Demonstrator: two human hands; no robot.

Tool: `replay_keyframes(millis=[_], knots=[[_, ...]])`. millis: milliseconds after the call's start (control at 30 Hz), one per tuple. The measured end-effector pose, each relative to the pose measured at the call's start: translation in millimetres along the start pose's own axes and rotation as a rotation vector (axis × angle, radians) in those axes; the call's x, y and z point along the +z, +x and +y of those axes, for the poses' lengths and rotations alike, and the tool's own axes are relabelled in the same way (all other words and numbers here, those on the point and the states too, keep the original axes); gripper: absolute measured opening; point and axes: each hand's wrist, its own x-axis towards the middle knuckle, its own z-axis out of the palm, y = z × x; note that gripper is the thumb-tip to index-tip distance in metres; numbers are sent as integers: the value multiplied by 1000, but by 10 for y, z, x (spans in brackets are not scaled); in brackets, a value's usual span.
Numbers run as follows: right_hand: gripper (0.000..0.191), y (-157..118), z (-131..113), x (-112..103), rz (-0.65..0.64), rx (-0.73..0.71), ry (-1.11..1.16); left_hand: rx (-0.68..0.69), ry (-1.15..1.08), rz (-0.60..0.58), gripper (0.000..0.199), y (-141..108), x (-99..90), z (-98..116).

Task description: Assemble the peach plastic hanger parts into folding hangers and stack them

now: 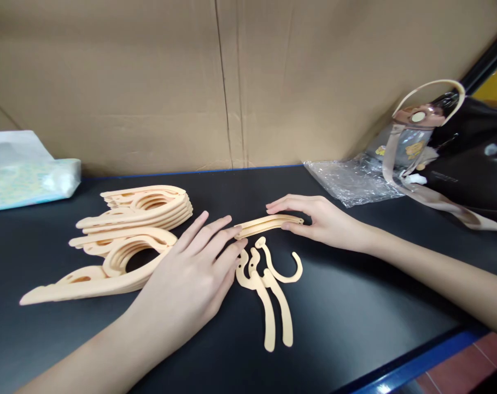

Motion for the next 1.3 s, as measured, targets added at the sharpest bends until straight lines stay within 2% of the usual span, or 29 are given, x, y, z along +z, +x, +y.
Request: replay_keyframes(millis=[167,300,433,700,833,1000,1300], knots=[[21,-26,23,-167,7,1,-226,11,53,-10,39,-9,20,-11],[22,-31,19,-235,-75,-19,-217,20,83,13,40,-15,36,-18],[23,-28,-21,-238,-152,31,-217,30,95,7,40,-9,24,-11],[26,-62,-17,-310,-194,99,-424,79,266,30,36,0,-67,21],[28,-81,-43,-316,-147,43,-449,72,283,-9,38,-3,-40,9],[19,-91,-73,-257,-132,-68,-398,50,266,-4,38,-4,-17,-2],[17,-83,-36,-167,-128,-122,-385,-22,230,4,38,-11,-30,34]])
